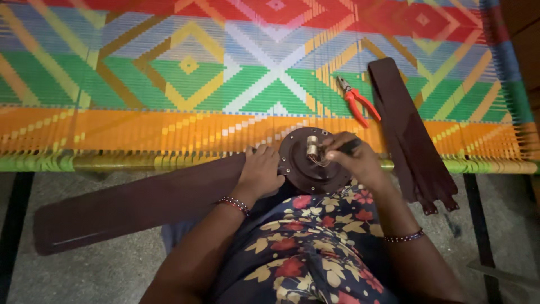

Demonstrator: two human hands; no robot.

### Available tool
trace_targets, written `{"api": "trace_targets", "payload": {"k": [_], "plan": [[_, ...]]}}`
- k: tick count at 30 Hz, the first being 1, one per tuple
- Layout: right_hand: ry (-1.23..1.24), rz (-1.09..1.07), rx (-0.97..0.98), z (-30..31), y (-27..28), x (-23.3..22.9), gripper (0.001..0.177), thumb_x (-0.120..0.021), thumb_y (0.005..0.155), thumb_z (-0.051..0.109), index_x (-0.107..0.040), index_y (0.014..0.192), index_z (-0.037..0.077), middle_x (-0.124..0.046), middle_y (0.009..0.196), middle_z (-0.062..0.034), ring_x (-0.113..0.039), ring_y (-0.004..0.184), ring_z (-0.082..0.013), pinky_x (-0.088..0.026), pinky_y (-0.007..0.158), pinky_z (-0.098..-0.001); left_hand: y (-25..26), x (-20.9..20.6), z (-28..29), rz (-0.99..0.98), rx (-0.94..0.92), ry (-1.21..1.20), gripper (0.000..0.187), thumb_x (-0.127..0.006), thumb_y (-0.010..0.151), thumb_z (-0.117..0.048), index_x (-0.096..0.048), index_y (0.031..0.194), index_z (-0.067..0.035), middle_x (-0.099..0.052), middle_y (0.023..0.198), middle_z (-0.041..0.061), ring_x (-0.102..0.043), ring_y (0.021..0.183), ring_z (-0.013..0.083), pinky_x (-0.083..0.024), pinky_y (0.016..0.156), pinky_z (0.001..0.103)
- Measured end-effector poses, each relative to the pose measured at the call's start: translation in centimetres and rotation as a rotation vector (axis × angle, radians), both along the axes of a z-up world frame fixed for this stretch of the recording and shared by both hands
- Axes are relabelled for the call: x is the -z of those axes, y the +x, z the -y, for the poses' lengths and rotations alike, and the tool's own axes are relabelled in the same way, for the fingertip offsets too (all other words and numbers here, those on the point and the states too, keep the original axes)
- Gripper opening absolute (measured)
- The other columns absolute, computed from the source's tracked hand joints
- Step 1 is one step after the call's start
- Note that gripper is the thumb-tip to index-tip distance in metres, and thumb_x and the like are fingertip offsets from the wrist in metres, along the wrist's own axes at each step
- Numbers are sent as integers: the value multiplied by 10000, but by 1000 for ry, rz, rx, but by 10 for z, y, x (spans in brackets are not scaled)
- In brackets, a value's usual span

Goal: The person attaches a fan blade to a ceiling fan motor housing using a screwdriver and pliers. They align the blade bracket, insert screws, and tighten them to secure the blade to the motor.

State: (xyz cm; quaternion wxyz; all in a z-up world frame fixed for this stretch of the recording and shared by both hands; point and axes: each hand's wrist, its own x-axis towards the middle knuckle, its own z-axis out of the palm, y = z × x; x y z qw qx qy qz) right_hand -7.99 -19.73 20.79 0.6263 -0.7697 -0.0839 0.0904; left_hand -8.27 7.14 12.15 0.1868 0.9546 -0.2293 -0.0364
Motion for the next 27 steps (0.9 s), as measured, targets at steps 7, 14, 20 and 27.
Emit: {"api": "trace_targets", "payload": {"k": [7, 14, 20, 27], "plan": [[271, -41, 162, -45, 2, 7, 366, -644, 916, -28, -420, 1178, 96, -719, 987, -186, -742, 905, -250, -610, 812, -403, -1, -7, 2, -72, -9, 79, 564, -712, 758, -397, -654, 1173, -19, -601, 1215, 104, -455, 1258, 277, -288, 1082, 573], [727, -50, 158, -60, 8, 30, 198, -497, 1092, 69, -456, 1283, 103, -656, 1020, -116, -719, 1026, -291, -581, 994, -502, -5, -16, 2, -71, -18, 99, 568, -694, 769, -384, -654, 1191, -6, -577, 1263, 121, -439, 1285, 286, -264, 1111, 590], [794, -70, 98, -64, 6, 56, 139, -464, 1103, 52, -449, 1228, 111, -621, 1019, -99, -688, 1001, -246, -559, 1039, -536, -4, -15, 2, -75, -5, 107, 573, -685, 783, -385, -645, 1203, 2, -569, 1250, 120, -441, 1278, 281, -258, 1119, 587], [776, 16, 35, -67, 6, 66, 144, -484, 1110, 38, -443, 1234, 101, -582, 1054, -80, -648, 1010, -184, -540, 1091, -553, -5, -8, 1, -91, -25, 59, 557, -681, 774, -369, -642, 1195, -6, -574, 1247, 120, -434, 1296, 278, -243, 1137, 590]]}}
